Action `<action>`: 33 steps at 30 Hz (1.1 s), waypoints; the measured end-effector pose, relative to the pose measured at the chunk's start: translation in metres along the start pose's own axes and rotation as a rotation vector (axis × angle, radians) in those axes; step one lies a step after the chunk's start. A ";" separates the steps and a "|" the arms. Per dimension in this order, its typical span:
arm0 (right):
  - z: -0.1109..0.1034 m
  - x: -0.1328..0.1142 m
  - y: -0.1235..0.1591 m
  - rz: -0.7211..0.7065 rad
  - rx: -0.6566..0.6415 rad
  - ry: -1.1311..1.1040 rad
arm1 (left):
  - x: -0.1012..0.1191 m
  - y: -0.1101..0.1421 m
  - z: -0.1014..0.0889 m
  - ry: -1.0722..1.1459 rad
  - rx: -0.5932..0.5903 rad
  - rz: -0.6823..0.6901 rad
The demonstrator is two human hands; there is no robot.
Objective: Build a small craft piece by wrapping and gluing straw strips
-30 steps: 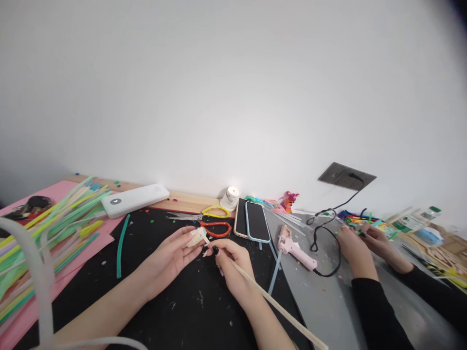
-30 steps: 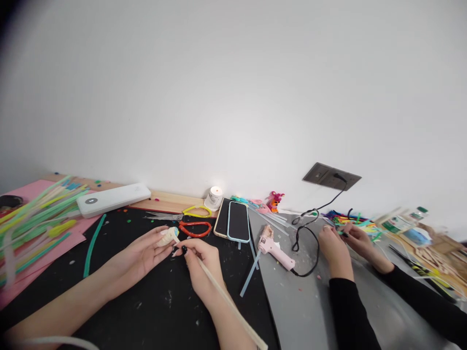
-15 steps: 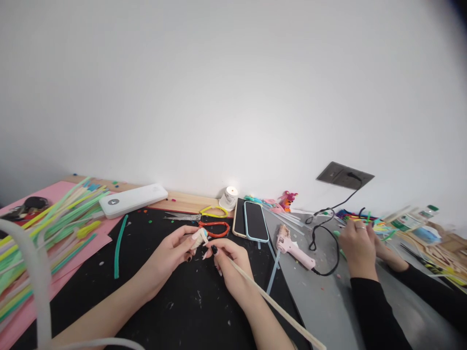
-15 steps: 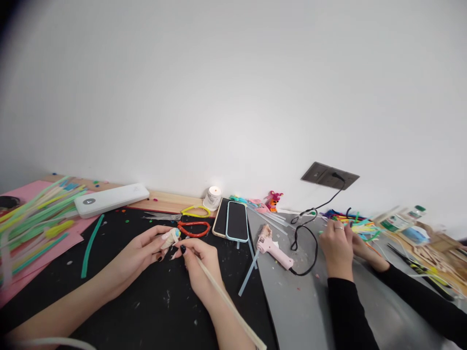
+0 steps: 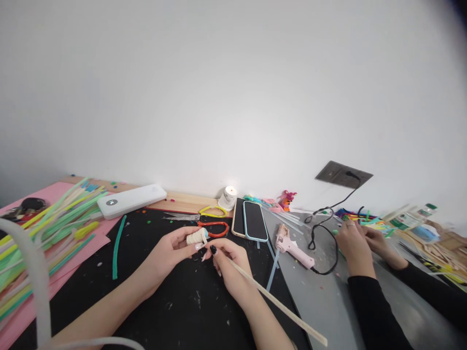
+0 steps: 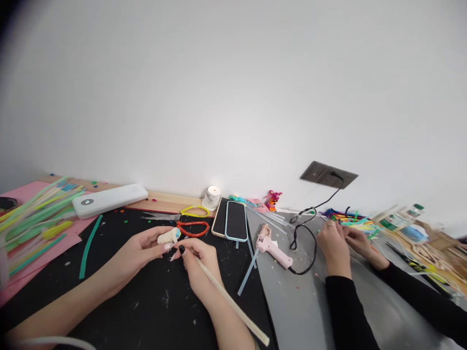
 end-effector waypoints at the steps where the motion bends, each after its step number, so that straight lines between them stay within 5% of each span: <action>1: 0.000 0.000 0.000 0.002 0.000 0.003 | 0.001 0.000 -0.001 -0.013 0.019 0.011; 6: 0.002 0.004 0.001 0.033 -0.020 0.043 | 0.005 -0.001 -0.010 -0.140 0.099 0.073; 33: 0.004 0.005 -0.001 0.071 -0.044 0.062 | 0.011 0.001 -0.007 -0.280 0.054 0.190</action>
Point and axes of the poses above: each hand's wrist, its own y-axis away from the middle knuckle, its own z-axis out of the palm, x = y × z, the point moved 8 cm from there along -y, towards the middle knuckle, and after that the axes turned 9 degrees about z, right-handed, at the moved point
